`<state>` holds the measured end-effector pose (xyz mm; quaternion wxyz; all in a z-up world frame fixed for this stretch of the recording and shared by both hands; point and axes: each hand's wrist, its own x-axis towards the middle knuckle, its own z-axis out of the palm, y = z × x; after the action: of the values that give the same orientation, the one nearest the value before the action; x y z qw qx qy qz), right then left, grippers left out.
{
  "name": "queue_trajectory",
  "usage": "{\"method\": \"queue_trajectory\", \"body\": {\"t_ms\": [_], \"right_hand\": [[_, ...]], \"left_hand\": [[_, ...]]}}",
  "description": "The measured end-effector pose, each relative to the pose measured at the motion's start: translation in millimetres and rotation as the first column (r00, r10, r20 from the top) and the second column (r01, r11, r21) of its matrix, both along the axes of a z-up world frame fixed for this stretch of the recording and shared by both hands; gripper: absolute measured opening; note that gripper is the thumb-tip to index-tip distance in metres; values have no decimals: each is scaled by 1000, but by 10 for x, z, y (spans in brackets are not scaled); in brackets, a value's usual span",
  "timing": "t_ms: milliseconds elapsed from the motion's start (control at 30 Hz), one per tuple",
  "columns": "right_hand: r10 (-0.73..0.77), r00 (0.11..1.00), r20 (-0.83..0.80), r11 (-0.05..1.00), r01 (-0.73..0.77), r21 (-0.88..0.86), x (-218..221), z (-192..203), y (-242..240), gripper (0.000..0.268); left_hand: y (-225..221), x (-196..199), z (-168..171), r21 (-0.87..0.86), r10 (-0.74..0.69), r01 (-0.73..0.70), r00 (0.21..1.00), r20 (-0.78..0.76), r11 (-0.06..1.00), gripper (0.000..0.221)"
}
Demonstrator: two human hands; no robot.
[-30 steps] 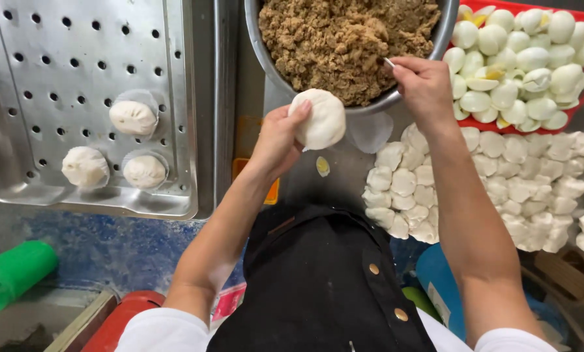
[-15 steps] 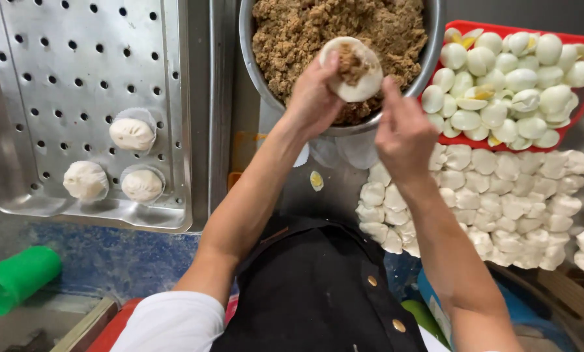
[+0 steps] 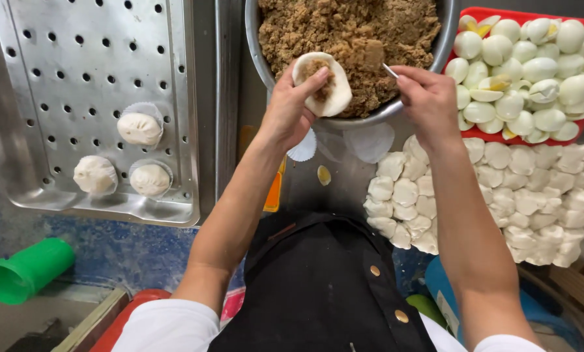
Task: Preparing siopao buns by placing meat filling and a slice of hard-boiled egg into dough, folding it closed, and placing it on a liner in a steamer tray.
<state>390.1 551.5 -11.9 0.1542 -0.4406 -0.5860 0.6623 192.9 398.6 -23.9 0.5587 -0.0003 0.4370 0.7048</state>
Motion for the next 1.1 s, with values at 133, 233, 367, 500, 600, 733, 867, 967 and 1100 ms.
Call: {"method": "queue_trajectory", "body": {"t_ms": [133,233,367,500,600,733,867,967,1100], "right_hand": [[1,999,32,991,-6,132,46,352,-238,26],[44,978,206,803,-157,575,6,340,-486,30],[-13,944,328,410,-294,863,3,346,-699,41],[-32,977,212,532,-163,831,33,495,-702,37],[-49,992,119,594,-66,801,44,563,-622,31],[-101,987,127,684,-24,730,114,566,-615,28],[-112,980,165,740,-29,672,104,681,-778,28],[-73,977,201,716,-89,693,44,771,-898,27],[-75,967,242,631,-142,762,76,600,-747,23]], "left_hand": [[242,159,-121,-104,-73,74,997,13,992,34],[409,253,-294,45,-64,58,988,142,997,39],[496,290,-210,336,-58,-45,956,289,941,43],[376,279,-34,305,-60,-26,961,270,952,37],[338,246,-57,191,-77,53,990,117,980,36],[256,264,-107,210,-16,-5,995,96,978,39],[206,257,-80,148,-17,15,1000,11,989,40],[193,257,-152,103,-10,11,1000,-15,995,41],[161,286,-231,139,8,-3,1000,-31,990,44]]}}
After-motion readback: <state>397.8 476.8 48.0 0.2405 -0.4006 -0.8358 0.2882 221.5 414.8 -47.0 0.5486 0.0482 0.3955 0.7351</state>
